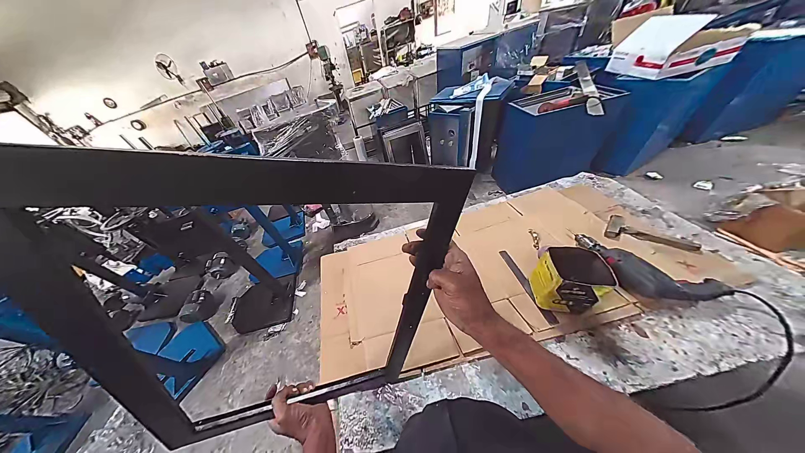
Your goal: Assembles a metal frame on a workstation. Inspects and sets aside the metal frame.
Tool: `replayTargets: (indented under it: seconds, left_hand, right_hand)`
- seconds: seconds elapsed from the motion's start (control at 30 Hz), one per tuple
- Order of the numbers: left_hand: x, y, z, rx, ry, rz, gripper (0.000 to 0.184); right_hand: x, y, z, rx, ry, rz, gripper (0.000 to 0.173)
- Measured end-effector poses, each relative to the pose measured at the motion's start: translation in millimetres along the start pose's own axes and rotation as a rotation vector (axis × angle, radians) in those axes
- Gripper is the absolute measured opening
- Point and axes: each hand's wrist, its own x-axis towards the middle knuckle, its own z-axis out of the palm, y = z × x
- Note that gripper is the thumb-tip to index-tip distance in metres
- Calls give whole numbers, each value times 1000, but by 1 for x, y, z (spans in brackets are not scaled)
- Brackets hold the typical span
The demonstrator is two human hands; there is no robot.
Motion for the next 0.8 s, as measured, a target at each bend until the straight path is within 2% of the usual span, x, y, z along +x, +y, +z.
replayTargets:
  seconds: [0.13,0.27,0.37,0.43,0.47,0.53,0.57,0.6,0.7,0.8]
  left_hand:
    - [7,2,-3,-3,-15,-23,21]
    - [16,-8,-13,-2,-31,-41,19]
    - [15,-9,-14,19,-37,-72,15]
    - [15,-11,-17,35,-36,-99,13]
    - [16,-13,-20,45,-39,-104,14]
    - [17,-15,-24,51,-52,-109,15]
    - [16,-14,-25,53,-59,-113,15]
    - [16,-15,-26,58,-65,-116,15]
    - [19,-20,-28,73,-58,-126,14]
    - [23,-25,-29,85,-72,-127,13]
  right_hand:
    - [10,-3,-3,123,-73,-75,46]
    - [21,-10,-3,41,-12,-176,41]
    - [23,-7,-3,66,24,-155,39]
    - [21,-7,-1,123,105,-79,38]
    - [21,-9,1,130,153,-19,47]
    - [23,-12,4,179,221,91,87]
    - [22,-10,4,181,205,76,97]
    - [20,-6,3,145,167,17,97]
    - [15,7,0,119,179,-91,64]
    - [17,11,-3,130,185,-109,44]
